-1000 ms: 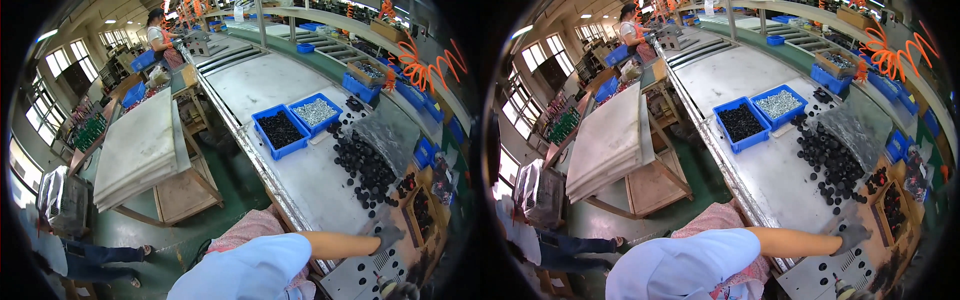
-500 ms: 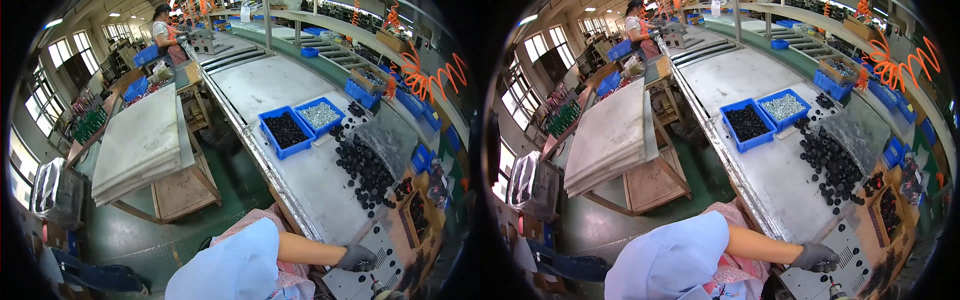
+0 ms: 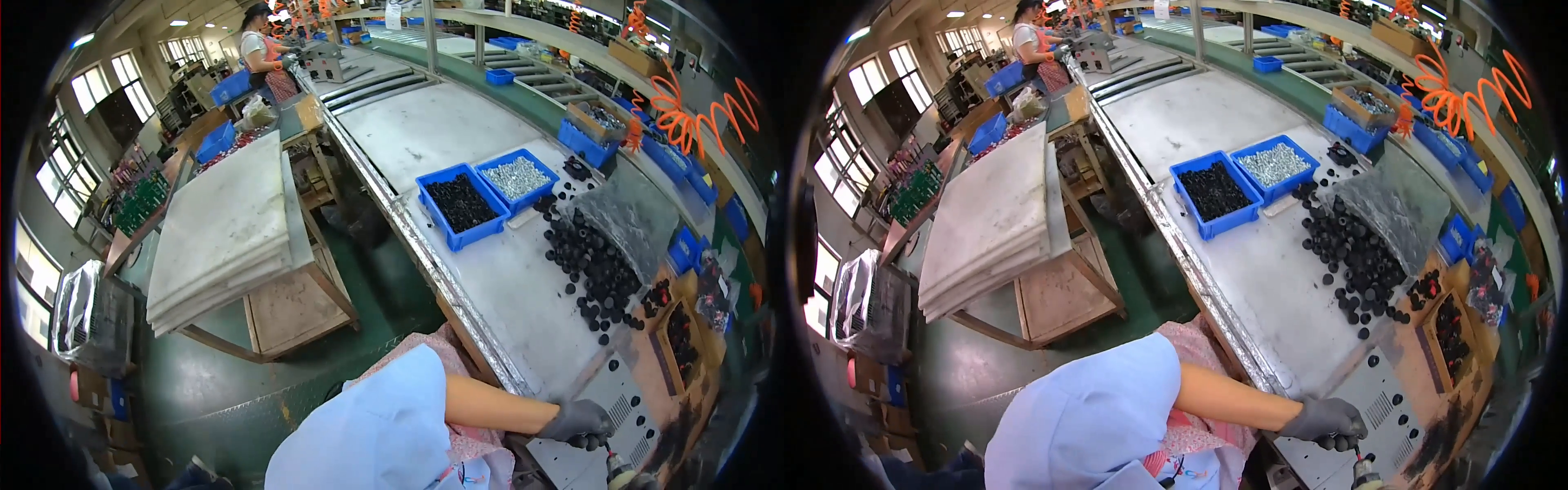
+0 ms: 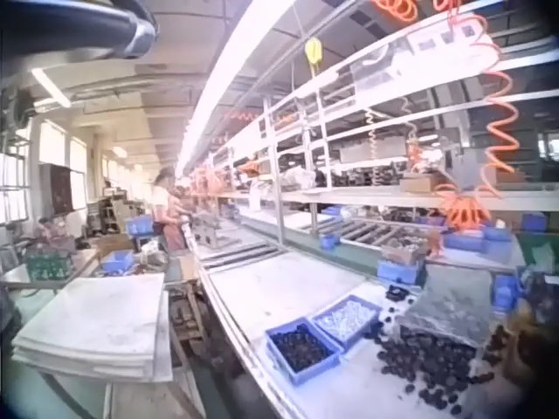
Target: The person assembles metal housing and PCB components by hand, securing them with screws using a power screwdriver, then attaches rubber feet to the assembly.
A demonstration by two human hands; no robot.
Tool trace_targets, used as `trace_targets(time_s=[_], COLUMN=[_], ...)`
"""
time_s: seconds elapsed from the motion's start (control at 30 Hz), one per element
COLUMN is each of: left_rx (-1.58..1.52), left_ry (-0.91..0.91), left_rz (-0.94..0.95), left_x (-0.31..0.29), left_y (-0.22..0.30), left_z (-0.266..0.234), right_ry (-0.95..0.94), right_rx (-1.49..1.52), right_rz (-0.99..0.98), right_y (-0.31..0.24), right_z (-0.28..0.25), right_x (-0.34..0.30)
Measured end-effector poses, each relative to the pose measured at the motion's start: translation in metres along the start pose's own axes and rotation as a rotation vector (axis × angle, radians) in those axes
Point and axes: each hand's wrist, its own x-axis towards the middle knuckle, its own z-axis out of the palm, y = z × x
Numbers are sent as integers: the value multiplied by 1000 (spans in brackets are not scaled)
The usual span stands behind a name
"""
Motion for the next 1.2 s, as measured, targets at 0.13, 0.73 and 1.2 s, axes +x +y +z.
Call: trace_targets(time_s=[0.13, 0.73, 1.2], left_rx=[73, 50, 1589], left_ry=[-116, -253, 130], left_rz=[21, -77, 602], left_x=[-4, 1, 132], left_y=[-4, 12, 38], left_z=[0, 0, 9], right_ry=[115, -311, -156], right_rx=[-315, 272, 116], right_rz=[57, -284, -252], right_y=[28, -1, 12], right_z=[-26, 2, -39], right_x=[-7, 13, 42])
